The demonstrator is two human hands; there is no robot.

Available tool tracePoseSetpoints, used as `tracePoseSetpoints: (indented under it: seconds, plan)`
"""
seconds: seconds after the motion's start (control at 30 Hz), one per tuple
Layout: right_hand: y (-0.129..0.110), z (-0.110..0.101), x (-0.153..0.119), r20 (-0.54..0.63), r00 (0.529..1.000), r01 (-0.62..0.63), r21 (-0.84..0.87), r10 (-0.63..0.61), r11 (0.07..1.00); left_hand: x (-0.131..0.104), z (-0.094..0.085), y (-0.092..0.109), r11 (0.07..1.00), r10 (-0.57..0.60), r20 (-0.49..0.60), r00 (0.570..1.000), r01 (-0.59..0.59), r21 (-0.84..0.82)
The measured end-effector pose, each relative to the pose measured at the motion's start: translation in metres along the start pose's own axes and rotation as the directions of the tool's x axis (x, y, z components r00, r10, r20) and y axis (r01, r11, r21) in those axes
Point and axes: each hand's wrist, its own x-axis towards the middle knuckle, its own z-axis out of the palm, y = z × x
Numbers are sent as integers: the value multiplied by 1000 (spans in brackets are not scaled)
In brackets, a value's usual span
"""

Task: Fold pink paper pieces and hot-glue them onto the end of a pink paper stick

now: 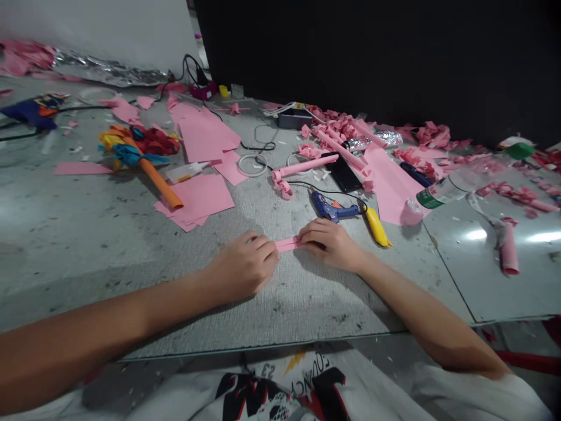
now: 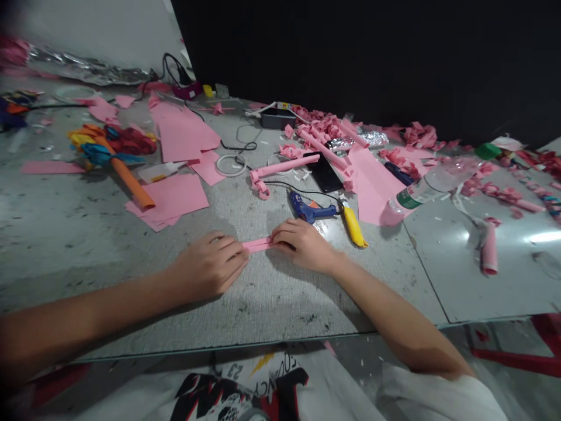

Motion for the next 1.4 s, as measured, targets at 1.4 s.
tracePoseSetpoints:
  seconds: [1.4]
  plan:
    - [-67, -21, -11, 266, 946, -76, -371, 184, 926, -6, -6, 2, 998, -22, 105, 994, 15, 64]
